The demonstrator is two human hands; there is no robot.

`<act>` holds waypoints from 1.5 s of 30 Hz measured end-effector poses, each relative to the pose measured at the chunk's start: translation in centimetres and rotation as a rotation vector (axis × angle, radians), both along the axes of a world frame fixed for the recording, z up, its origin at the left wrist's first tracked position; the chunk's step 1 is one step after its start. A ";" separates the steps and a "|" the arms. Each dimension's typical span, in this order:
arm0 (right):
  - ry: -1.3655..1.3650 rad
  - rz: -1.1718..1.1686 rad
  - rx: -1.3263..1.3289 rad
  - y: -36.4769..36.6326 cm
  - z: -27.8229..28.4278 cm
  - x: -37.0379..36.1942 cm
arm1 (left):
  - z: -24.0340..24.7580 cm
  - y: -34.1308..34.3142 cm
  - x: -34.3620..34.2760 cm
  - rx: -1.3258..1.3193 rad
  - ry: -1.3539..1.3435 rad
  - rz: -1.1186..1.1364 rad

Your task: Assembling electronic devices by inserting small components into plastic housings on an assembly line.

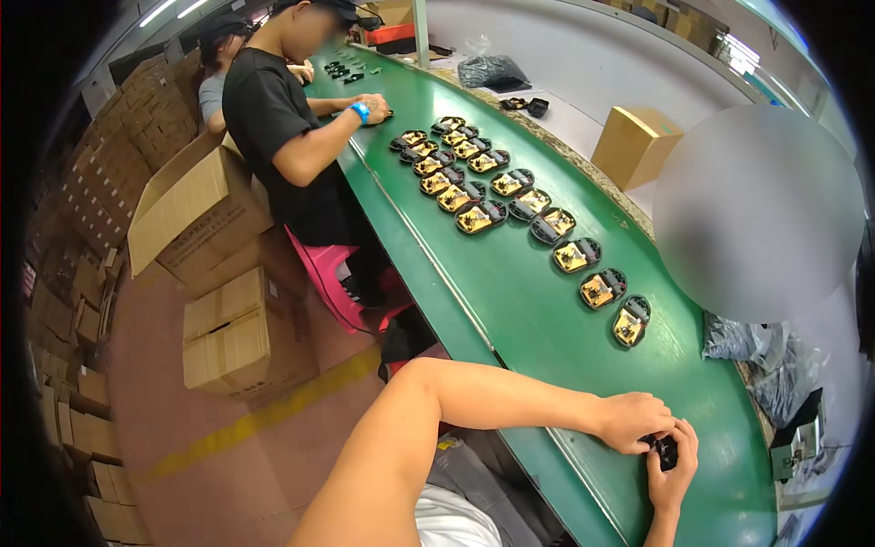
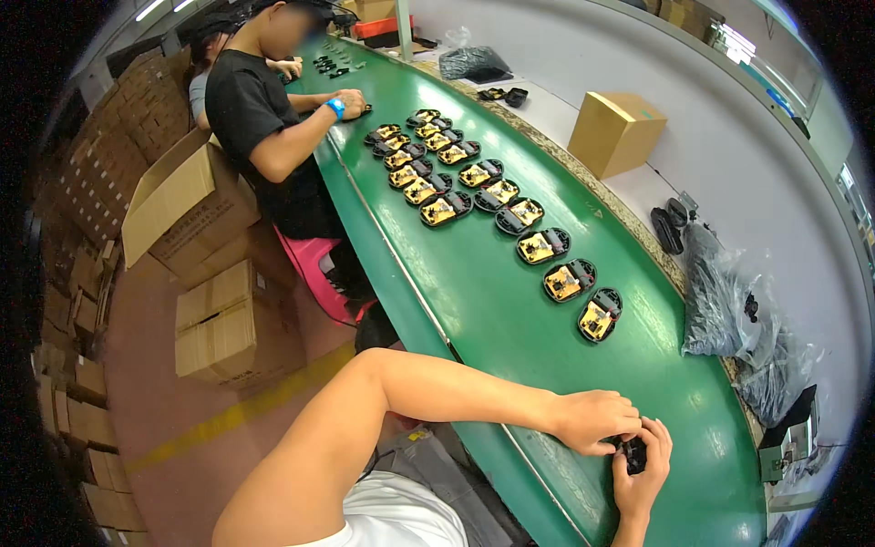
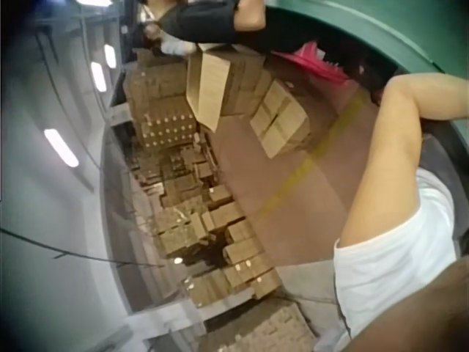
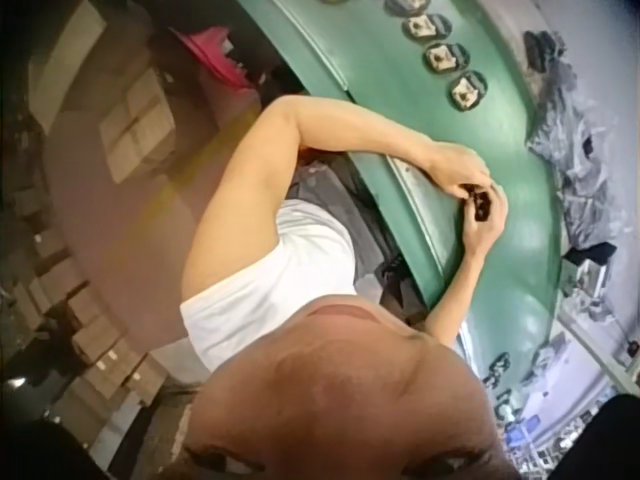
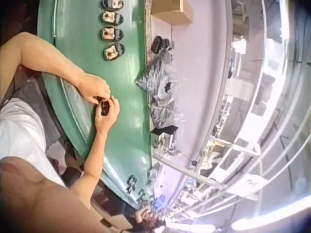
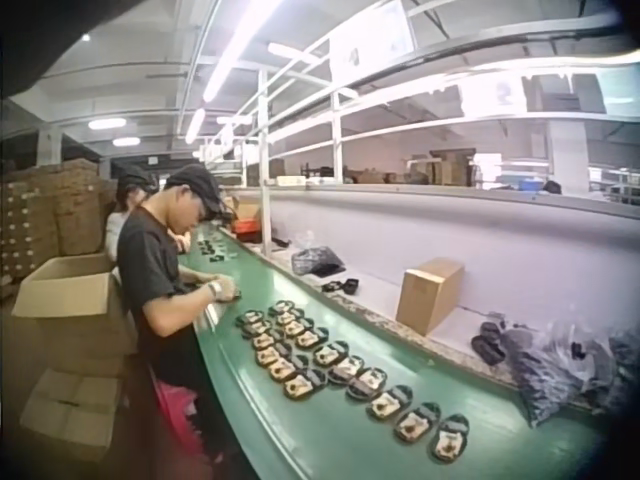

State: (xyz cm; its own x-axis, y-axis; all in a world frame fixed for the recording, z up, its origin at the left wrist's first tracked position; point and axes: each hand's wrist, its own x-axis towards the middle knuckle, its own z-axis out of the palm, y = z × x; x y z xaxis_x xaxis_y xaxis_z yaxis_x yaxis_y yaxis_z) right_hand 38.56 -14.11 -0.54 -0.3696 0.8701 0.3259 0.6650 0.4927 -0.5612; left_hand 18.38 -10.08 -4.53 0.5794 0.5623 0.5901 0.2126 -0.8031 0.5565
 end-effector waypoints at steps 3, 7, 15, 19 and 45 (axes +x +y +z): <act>0.002 -0.004 0.011 -0.2 0.2 -0.2 | 0.4 -0.2 -0.5 -0.021 0.064 -0.012; 0.006 0.002 0.026 -0.3 0.0 -0.3 | 0.2 -0.3 -0.6 -0.045 0.047 -0.021; 0.003 -0.075 0.033 -0.8 0.6 -0.3 | 0.3 -0.4 -0.6 0.012 0.036 -0.009; 0.016 -0.017 0.050 -0.5 0.5 0.1 | 0.4 0.0 -0.6 0.007 0.049 0.007; -0.051 -0.038 -0.061 -0.5 1.9 2.2 | 3.7 1.6 -2.8 -0.054 0.031 0.051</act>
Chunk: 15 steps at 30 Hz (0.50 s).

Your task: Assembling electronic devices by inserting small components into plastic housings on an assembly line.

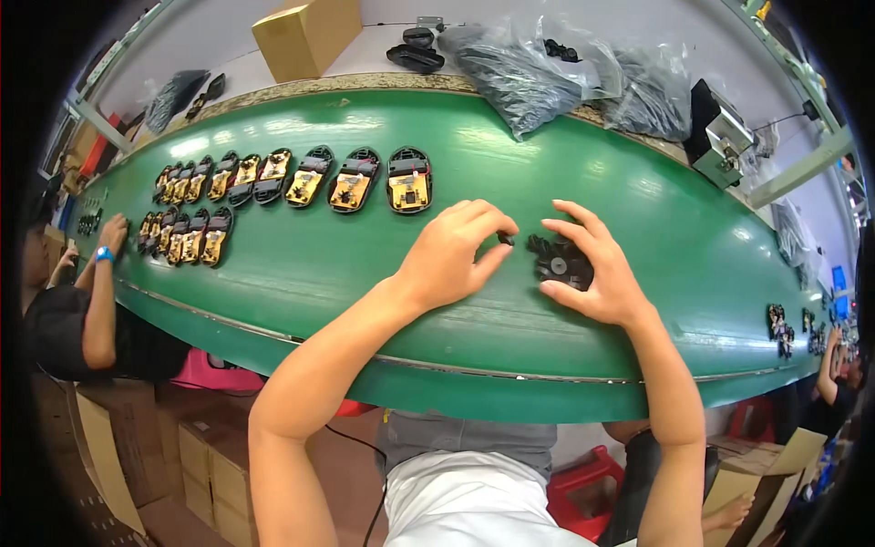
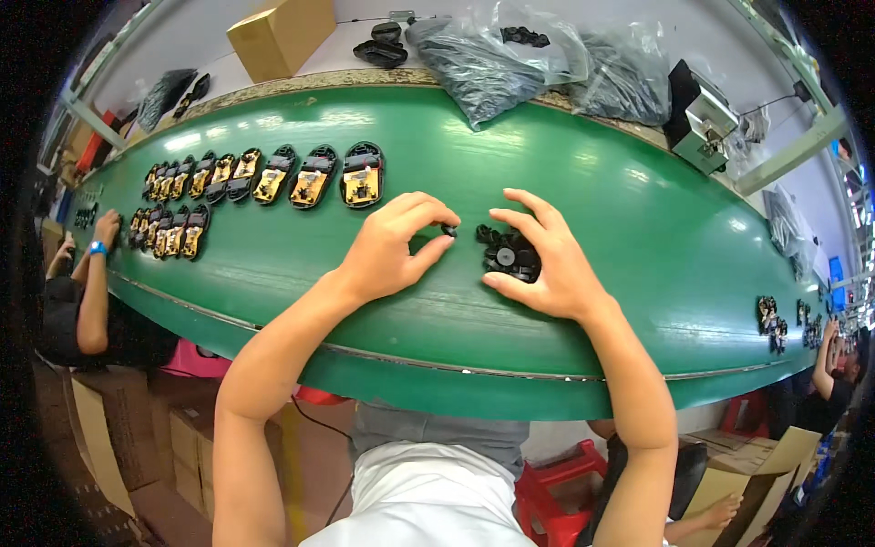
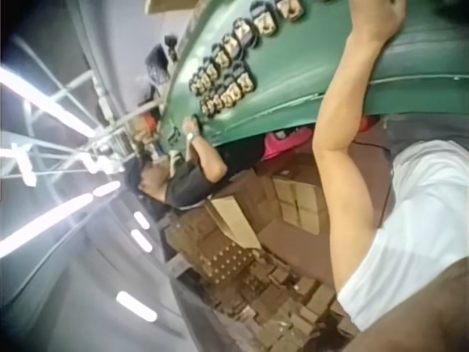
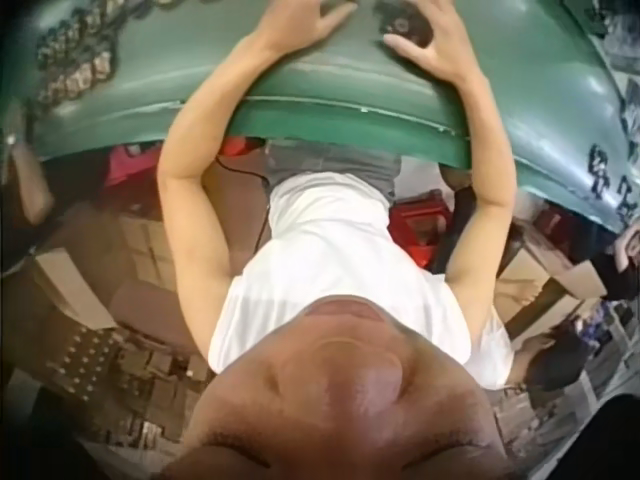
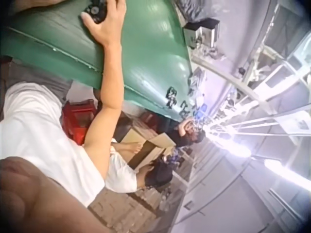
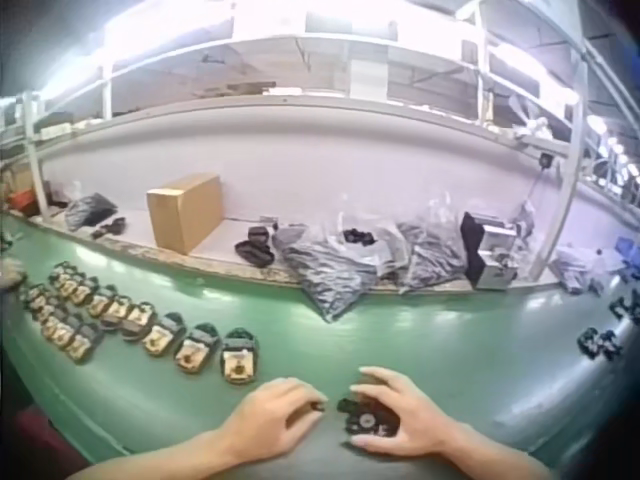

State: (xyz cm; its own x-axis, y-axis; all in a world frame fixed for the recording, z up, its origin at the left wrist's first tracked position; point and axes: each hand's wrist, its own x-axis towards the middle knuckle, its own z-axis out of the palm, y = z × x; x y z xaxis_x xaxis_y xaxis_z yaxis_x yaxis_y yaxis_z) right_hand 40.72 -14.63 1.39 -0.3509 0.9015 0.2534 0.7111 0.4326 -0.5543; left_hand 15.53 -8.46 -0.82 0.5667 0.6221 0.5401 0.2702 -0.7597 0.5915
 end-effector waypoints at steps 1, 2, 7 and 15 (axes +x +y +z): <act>0.025 0.039 -0.015 0.3 -0.3 -0.1 | 0.0 -0.2 -0.4 -0.010 0.014 0.009; 0.049 0.079 -0.030 0.6 -0.6 -0.5 | -0.1 -0.4 -1.0 -0.021 0.028 0.018; 0.123 0.220 0.006 1.0 -1.7 -1.7 | 0.1 -0.7 -0.6 0.008 0.021 0.024; 0.107 0.319 0.099 0.7 -1.4 -3.3 | 0.8 -0.1 -1.0 0.023 -0.026 0.080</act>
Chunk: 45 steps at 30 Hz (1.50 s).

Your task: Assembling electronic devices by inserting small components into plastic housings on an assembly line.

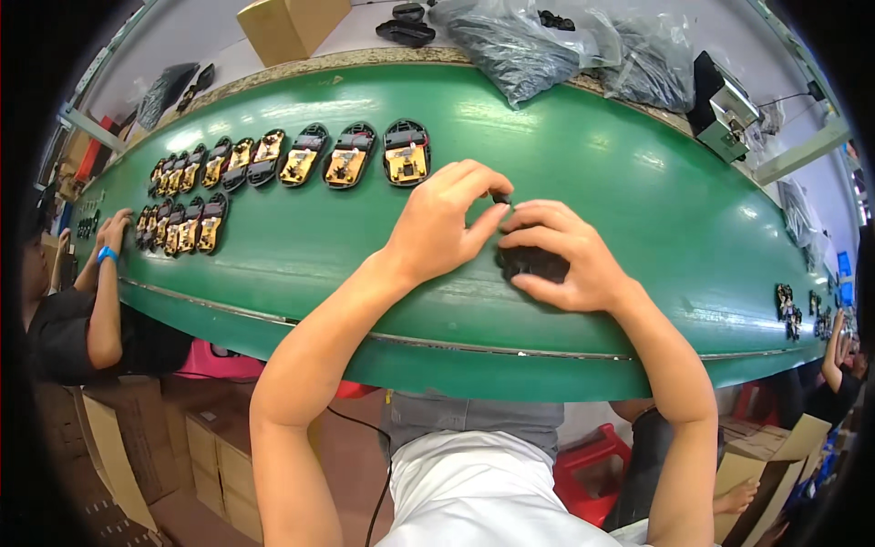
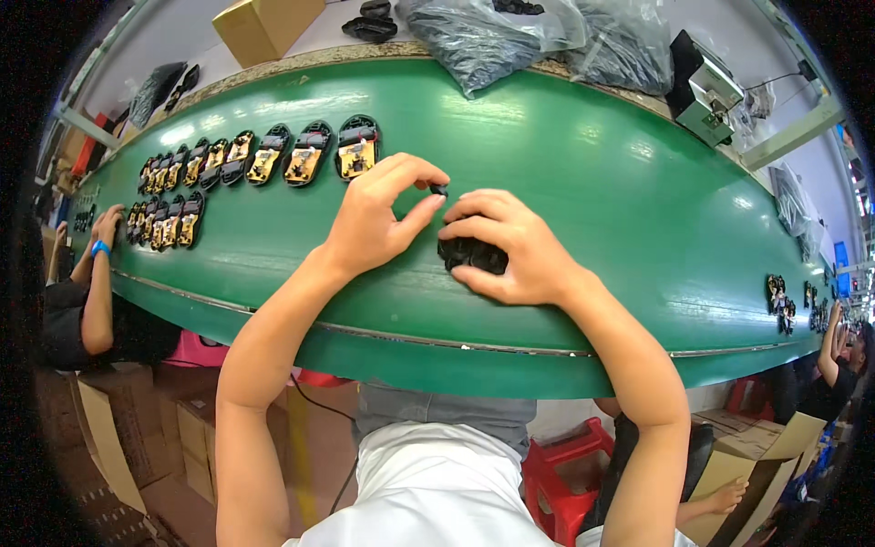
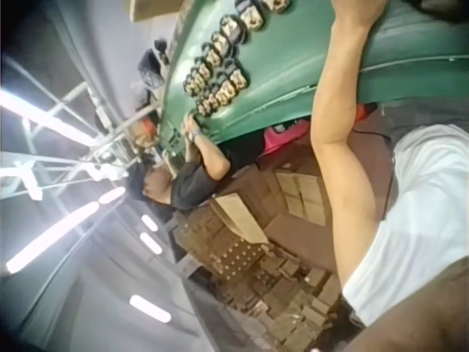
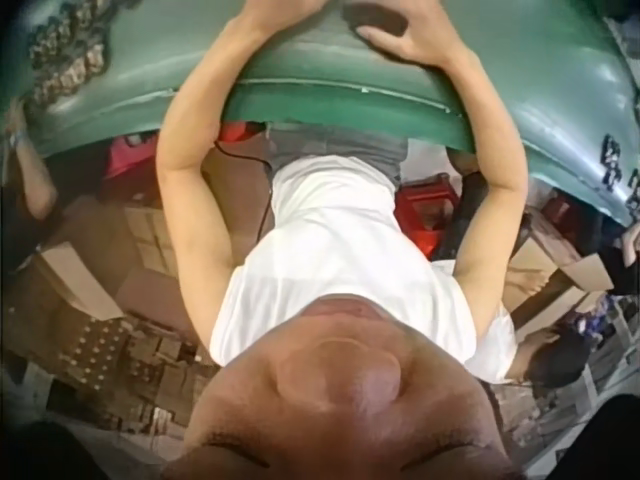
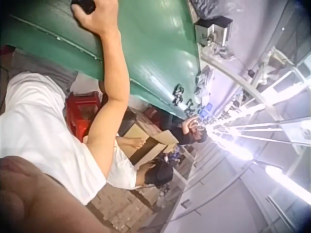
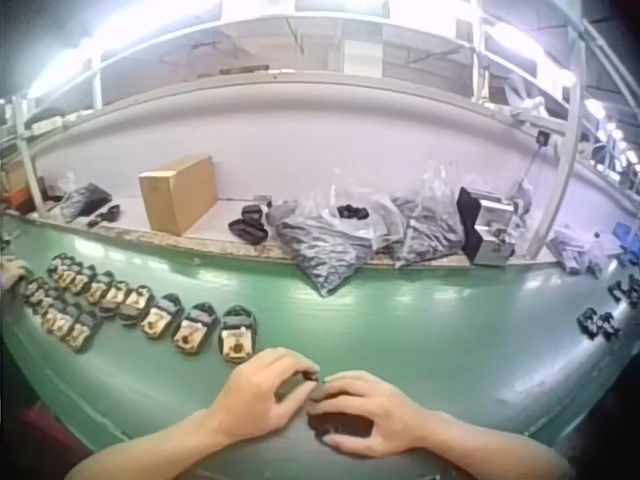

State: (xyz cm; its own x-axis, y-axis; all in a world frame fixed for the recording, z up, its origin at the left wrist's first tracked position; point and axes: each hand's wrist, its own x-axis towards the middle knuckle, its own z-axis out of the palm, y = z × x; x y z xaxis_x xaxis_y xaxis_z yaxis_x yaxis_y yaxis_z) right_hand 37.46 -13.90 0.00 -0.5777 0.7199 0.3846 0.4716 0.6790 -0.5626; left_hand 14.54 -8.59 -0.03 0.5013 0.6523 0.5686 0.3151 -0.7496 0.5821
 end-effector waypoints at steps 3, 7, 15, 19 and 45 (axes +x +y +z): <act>0.019 0.015 -0.020 -0.4 -0.1 -2.6 | -0.5 0.3 -1.0 0.011 -0.006 0.034; -0.069 -0.035 0.039 -1.3 0.6 -1.9 | -0.9 0.5 0.6 -0.020 -0.069 -0.040; 0.244 -0.348 -0.017 -0.8 1.4 -0.5 | -0.3 -0.6 -0.4 -0.214 -0.204 -0.020; 0.372 -0.341 -0.103 -1.4 1.9 -1.3 | -0.5 -1.2 1.0 -0.247 -0.208 -0.154; 0.403 -0.484 -0.175 -1.2 2.4 1.4 | -1.7 1.2 -1.8 0.174 0.277 0.243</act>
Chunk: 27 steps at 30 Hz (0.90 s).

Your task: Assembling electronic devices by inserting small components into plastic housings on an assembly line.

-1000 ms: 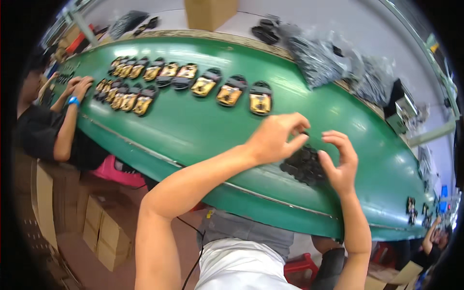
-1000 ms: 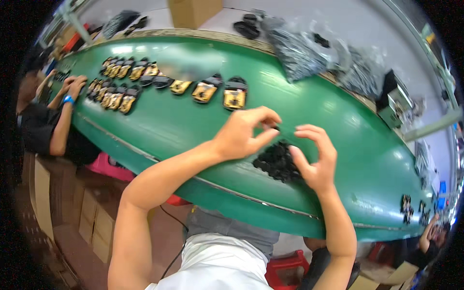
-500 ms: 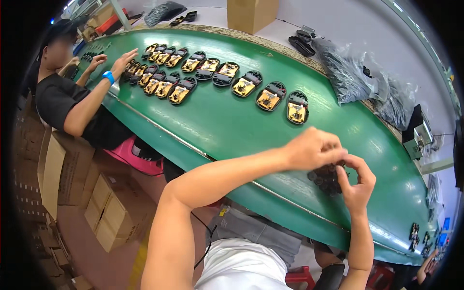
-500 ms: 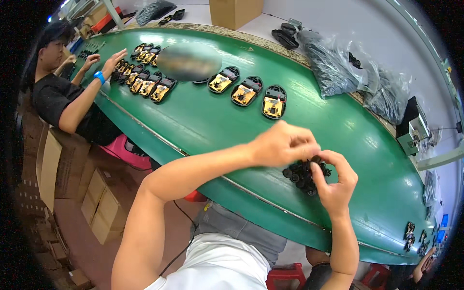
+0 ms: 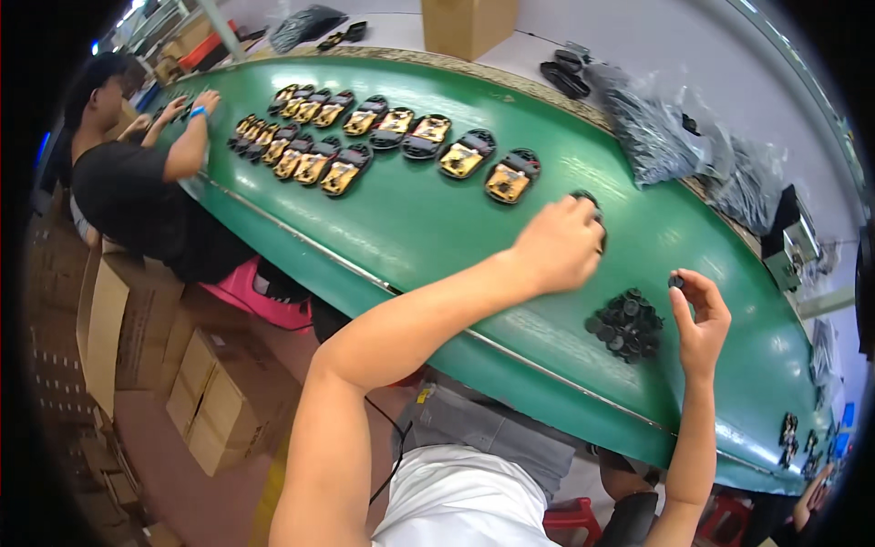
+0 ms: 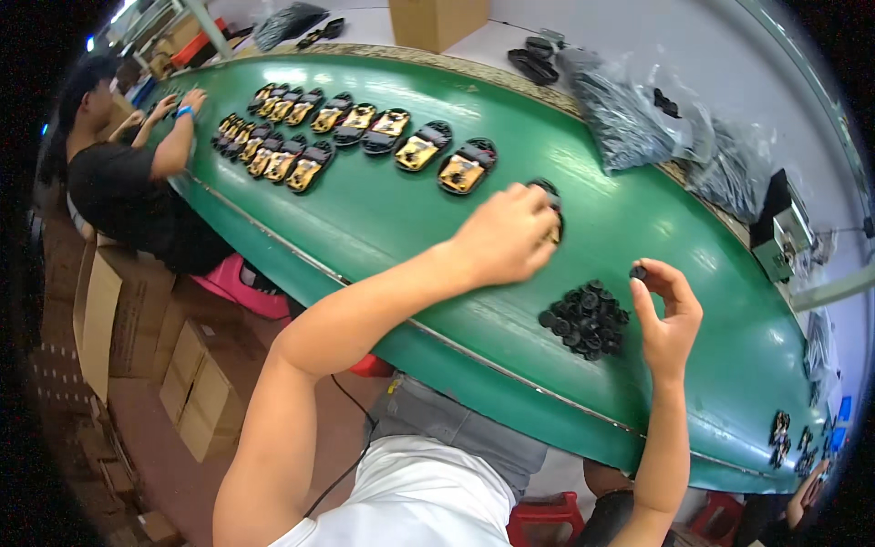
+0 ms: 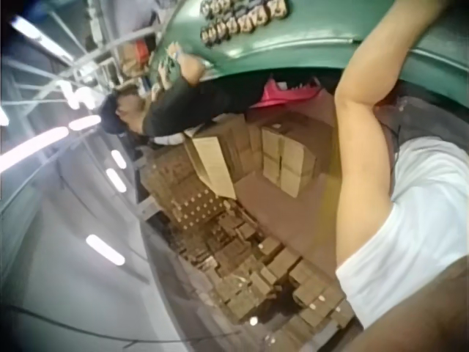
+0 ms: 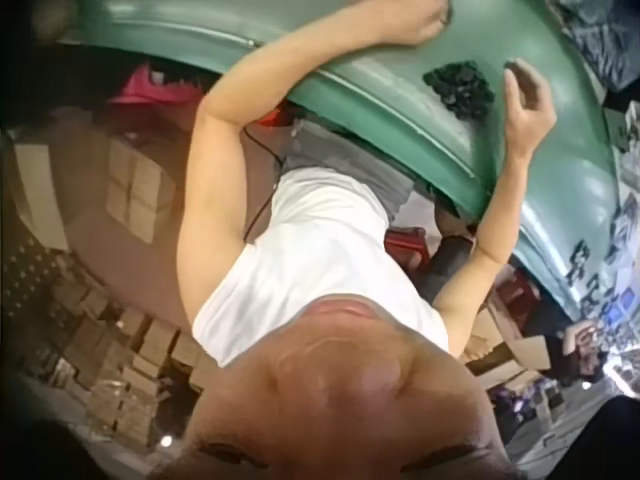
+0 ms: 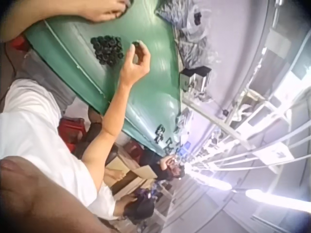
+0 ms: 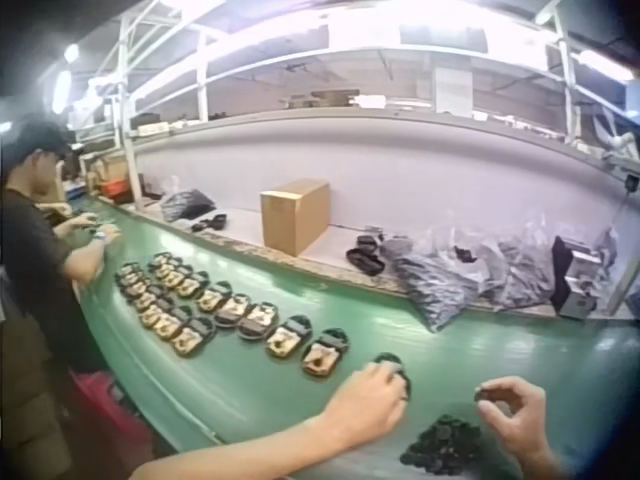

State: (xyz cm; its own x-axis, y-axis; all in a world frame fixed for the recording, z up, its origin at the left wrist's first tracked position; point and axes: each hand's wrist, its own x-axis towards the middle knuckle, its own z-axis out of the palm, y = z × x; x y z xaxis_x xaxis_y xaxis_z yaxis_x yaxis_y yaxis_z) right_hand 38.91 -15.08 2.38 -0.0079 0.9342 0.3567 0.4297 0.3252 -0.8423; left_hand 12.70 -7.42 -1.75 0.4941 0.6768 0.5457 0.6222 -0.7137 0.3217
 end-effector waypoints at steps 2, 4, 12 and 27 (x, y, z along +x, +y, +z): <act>-0.008 0.032 -0.002 0.2 -0.3 -0.5 | -0.2 -1.0 0.4 0.005 -0.037 -0.042; -0.004 0.025 -0.052 0.2 -0.3 -0.7 | -0.3 -1.7 0.7 0.009 -0.048 -0.068; 0.062 -0.016 -0.097 1.6 -1.5 1.4 | -0.3 -2.2 1.3 0.049 -0.142 -0.115; 0.049 -0.046 -0.187 2.4 -3.5 2.4 | 4.6 0.8 -3.2 0.075 -0.170 -0.026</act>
State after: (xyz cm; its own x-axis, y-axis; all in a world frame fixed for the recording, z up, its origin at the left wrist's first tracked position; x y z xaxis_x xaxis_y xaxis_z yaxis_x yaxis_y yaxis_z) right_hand 41.26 -12.72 -1.10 0.0491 0.9832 0.1756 0.3972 0.1421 -0.9067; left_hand 9.54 -6.60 2.85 0.4068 0.6196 0.6713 0.5446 -0.7545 0.3663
